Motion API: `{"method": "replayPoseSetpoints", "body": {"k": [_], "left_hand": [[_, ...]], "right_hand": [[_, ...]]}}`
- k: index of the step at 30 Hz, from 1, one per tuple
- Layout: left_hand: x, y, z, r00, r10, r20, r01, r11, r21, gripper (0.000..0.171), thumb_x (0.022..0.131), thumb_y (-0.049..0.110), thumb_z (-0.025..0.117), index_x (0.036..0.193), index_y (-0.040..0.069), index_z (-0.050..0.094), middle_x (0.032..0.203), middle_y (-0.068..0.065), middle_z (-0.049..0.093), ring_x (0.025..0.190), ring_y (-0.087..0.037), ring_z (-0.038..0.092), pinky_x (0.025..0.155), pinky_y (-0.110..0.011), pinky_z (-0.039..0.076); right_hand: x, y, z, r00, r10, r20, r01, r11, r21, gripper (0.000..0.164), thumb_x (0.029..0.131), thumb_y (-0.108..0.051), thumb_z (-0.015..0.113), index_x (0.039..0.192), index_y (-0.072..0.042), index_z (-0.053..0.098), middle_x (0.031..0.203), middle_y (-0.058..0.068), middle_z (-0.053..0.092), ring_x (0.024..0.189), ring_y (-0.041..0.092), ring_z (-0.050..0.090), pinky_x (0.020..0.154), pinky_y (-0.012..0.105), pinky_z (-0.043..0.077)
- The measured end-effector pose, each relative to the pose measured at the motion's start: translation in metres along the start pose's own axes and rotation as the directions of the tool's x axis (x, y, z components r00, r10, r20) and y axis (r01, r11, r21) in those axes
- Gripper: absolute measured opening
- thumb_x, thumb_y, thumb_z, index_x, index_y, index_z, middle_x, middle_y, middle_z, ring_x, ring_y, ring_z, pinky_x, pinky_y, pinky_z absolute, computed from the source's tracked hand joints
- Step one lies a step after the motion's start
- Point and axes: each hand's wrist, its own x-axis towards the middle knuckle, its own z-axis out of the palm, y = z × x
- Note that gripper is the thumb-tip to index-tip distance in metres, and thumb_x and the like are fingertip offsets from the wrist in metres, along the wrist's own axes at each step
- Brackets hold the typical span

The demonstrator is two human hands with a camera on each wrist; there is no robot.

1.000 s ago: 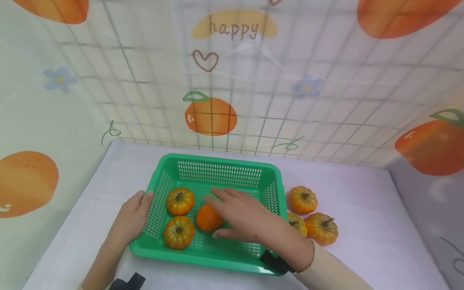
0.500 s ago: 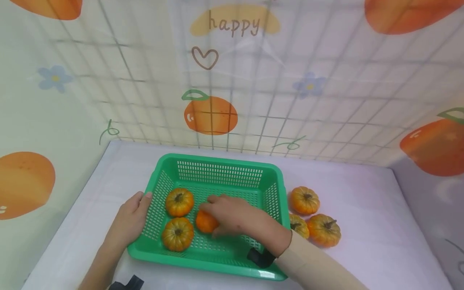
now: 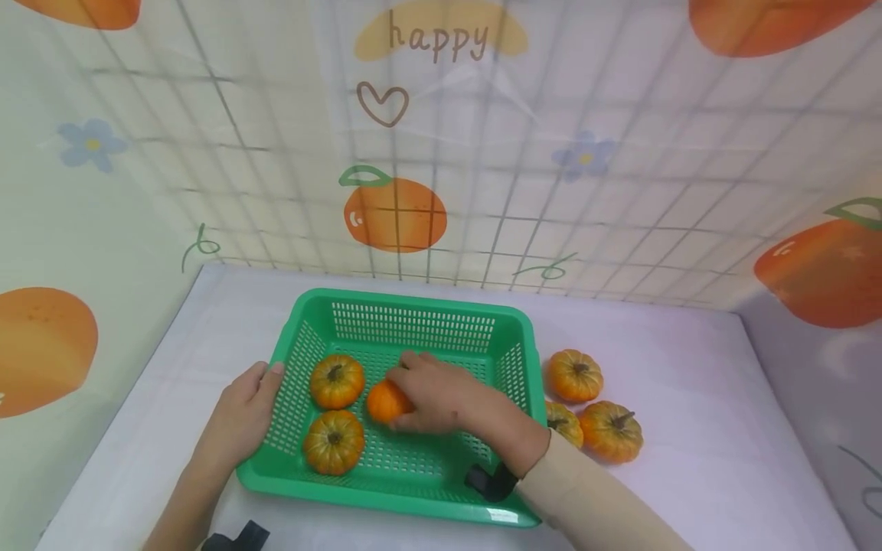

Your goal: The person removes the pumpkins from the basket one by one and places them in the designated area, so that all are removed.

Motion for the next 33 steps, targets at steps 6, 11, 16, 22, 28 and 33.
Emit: {"method": "replayPoseSetpoints", "body": {"k": [6,11,16,22,28,33], "left_hand": [[0.0004,-0.0014,0.0002,1.0,0.005,0.001,-0.005,1.0,-0.01,0.046,0.114,0.046,0.038,0.104,0.006,0.057,0.074,-0.01,0.062,0.056,-0.023,0.062,0.049,-0.037,0.054],[0.0014,-0.0035,0.0014,1.0,0.008,-0.002,-0.008,1.0,-0.011,0.046,0.114,0.046,0.038,0.104,0.006,0.058,0.074,-0.01,0.061,0.056,-0.023,0.062,0.049,-0.037,0.054],[0.0013,-0.0043,0.0014,1.0,0.011,-0.003,-0.011,1.0,-0.022,0.047,0.113,0.048,0.037,0.105,0.006,0.058,0.075,-0.01,0.063,0.057,-0.023,0.063,0.05,-0.037,0.055],[0.0005,-0.0028,0.0004,1.0,0.011,-0.004,-0.011,1.0,-0.027,0.048,0.113,0.049,0.037,0.105,0.006,0.058,0.076,-0.011,0.063,0.057,-0.023,0.063,0.05,-0.037,0.055],[-0.0004,-0.0012,0.0002,1.0,0.015,-0.008,-0.015,0.999,-0.029,0.046,0.114,0.046,0.037,0.105,0.006,0.058,0.076,-0.011,0.064,0.057,-0.023,0.064,0.05,-0.037,0.055],[-0.0019,0.0001,-0.0001,1.0,0.023,-0.006,-0.023,0.999,-0.031,0.047,0.114,0.047,0.038,0.106,0.005,0.059,0.076,-0.011,0.064,0.057,-0.024,0.063,0.049,-0.036,0.054]], "right_hand": [[0.0017,0.002,-0.0014,1.0,0.009,0.011,-0.01,0.999,0.045,0.063,0.097,-0.038,0.074,0.149,-0.008,0.054,0.135,0.011,0.063,0.107,0.021,0.062,0.087,0.041,0.055],[0.0014,0.0022,-0.0006,1.0,0.009,0.009,-0.01,0.997,0.076,0.062,0.103,-0.034,0.067,0.156,-0.011,0.046,0.146,0.014,0.058,0.121,0.027,0.062,0.099,0.047,0.054],[0.0011,0.0027,-0.0004,0.999,-0.026,-0.048,0.032,0.993,0.115,0.051,0.11,-0.017,0.052,0.16,-0.012,0.041,0.149,0.016,0.053,0.127,0.03,0.06,0.103,0.048,0.052],[0.0013,0.0022,-0.0043,0.993,0.058,-0.099,-0.045,0.991,0.124,0.052,0.109,-0.01,0.049,0.16,-0.007,0.039,0.147,0.022,0.055,0.13,0.037,0.058,0.105,0.051,0.051],[0.0026,0.0054,-0.004,0.971,0.237,-0.037,-0.233,0.968,0.095,0.067,0.11,-0.026,0.057,0.163,0.0,0.026,0.11,0.019,0.072,0.087,0.028,0.071,0.076,0.045,0.059],[0.0041,0.0087,-0.0009,0.97,0.239,0.041,-0.242,0.966,0.092,0.082,0.104,-0.031,0.068,0.167,-0.009,0.021,0.098,0.013,0.073,0.074,0.022,0.067,0.066,0.041,0.057]]}}
